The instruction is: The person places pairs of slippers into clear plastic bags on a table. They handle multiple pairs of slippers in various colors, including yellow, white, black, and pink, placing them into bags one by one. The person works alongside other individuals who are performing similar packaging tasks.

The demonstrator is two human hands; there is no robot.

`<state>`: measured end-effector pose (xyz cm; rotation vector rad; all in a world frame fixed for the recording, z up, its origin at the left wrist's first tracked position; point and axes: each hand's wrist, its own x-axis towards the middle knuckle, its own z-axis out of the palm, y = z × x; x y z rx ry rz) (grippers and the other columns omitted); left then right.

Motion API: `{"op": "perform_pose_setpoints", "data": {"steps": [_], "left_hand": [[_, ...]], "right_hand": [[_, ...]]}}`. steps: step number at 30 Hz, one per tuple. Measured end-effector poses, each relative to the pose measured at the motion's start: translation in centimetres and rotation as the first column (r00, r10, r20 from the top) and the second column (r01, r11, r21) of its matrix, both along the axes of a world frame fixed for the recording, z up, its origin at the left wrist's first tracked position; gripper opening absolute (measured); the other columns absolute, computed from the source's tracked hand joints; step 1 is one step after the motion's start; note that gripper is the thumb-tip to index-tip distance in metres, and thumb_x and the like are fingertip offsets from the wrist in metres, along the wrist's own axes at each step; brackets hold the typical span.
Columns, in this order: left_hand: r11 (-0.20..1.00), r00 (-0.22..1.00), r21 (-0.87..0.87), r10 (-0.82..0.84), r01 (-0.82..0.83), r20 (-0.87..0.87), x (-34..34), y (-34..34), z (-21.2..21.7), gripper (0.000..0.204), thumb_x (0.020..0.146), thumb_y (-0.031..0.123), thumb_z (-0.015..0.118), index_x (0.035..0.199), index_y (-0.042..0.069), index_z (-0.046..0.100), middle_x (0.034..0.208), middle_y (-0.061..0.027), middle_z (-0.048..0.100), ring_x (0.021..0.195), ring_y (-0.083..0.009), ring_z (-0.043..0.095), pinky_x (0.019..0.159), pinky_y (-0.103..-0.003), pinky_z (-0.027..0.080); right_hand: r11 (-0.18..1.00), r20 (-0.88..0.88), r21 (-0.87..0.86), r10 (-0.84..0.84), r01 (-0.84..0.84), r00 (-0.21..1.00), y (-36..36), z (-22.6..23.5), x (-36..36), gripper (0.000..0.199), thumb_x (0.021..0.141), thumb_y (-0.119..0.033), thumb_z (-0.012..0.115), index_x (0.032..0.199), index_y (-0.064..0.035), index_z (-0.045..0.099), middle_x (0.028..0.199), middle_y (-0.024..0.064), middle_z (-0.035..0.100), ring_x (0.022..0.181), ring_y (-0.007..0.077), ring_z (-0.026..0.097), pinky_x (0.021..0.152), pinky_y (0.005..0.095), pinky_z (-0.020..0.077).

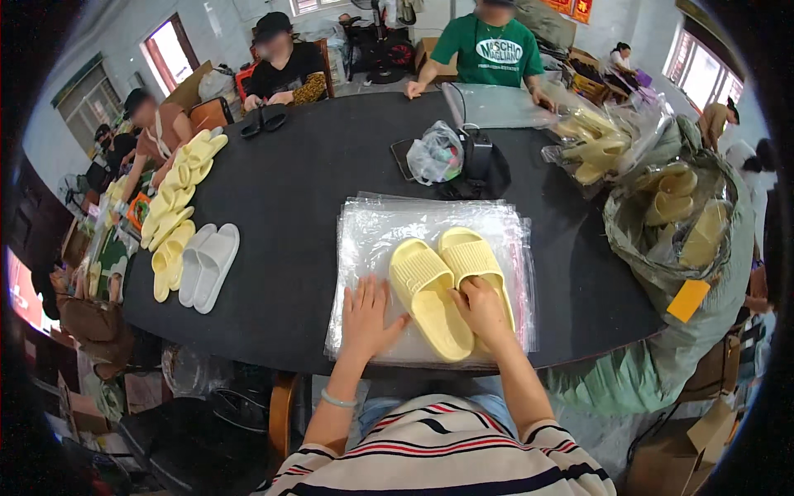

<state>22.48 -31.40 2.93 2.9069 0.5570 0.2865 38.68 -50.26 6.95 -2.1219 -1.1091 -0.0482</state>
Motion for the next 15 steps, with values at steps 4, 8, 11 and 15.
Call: {"op": "perform_pose_setpoints", "data": {"steps": [4, 8, 11, 15], "left_hand": [[1.0, 1.0, -0.02, 0.007, -0.007, 0.005, -0.2, 0.1, -0.4, 0.082, 0.084, 0.05, 0.06, 0.145, 0.001, 0.035, 0.154, -0.0213, 0.027, 0.145, -0.0348, 0.018, 0.118, -0.05, 0.007], [0.992, 0.946, -0.105, -0.026, 0.063, 0.323, -0.7, -0.4, 0.8, 0.069, 0.085, 0.041, 0.064, 0.139, 0.003, 0.045, 0.143, -0.0206, 0.042, 0.133, -0.0362, 0.038, 0.11, -0.05, 0.028], [0.932, 0.861, -0.23, -0.137, 0.28, 0.49, -0.7, -3.5, 3.7, 0.06, 0.086, 0.032, 0.065, 0.136, 0.003, 0.048, 0.133, -0.021, 0.049, 0.117, -0.0372, 0.05, 0.098, -0.047, 0.041], [0.929, 0.907, -0.166, -0.264, 0.33, 0.328, 3.1, -8.4, 5.6, 0.05, 0.087, 0.031, 0.065, 0.128, 0.004, 0.054, 0.111, -0.0218, 0.057, 0.096, -0.0372, 0.059, 0.084, -0.044, 0.049]], "right_hand": [[0.986, -0.359, 0.114, 0.157, -0.123, 0.92, -2.9, 0.2, 1.3, 0.025, 0.091, -0.016, 0.063, 0.108, 0.0028, 0.064, 0.102, 0.0189, 0.065, 0.092, 0.0304, 0.064, 0.079, 0.0373, 0.0506], [0.95, -0.439, 0.249, -0.063, 0.189, 0.896, -6.8, -0.6, 3.2, 0.035, 0.095, -0.013, 0.057, 0.128, -0.0017, 0.057, 0.119, 0.0153, 0.064, 0.11, 0.0213, 0.059, 0.092, 0.0336, 0.047], [0.842, -0.548, 0.423, -0.058, 0.336, 0.835, -7.8, -4.2, 3.8, 0.04, 0.099, -0.015, 0.052, 0.137, -0.0036, 0.049, 0.126, 0.0171, 0.059, 0.115, 0.0217, 0.056, 0.097, 0.0333, 0.044], [0.822, -0.78, 0.446, 0.163, 0.353, 0.604, -8.0, -6.4, 3.9, 0.045, 0.103, -0.02, 0.046, 0.144, -0.0032, 0.038, 0.133, 0.0187, 0.052, 0.121, 0.0233, 0.052, 0.102, 0.0328, 0.0402]]}}
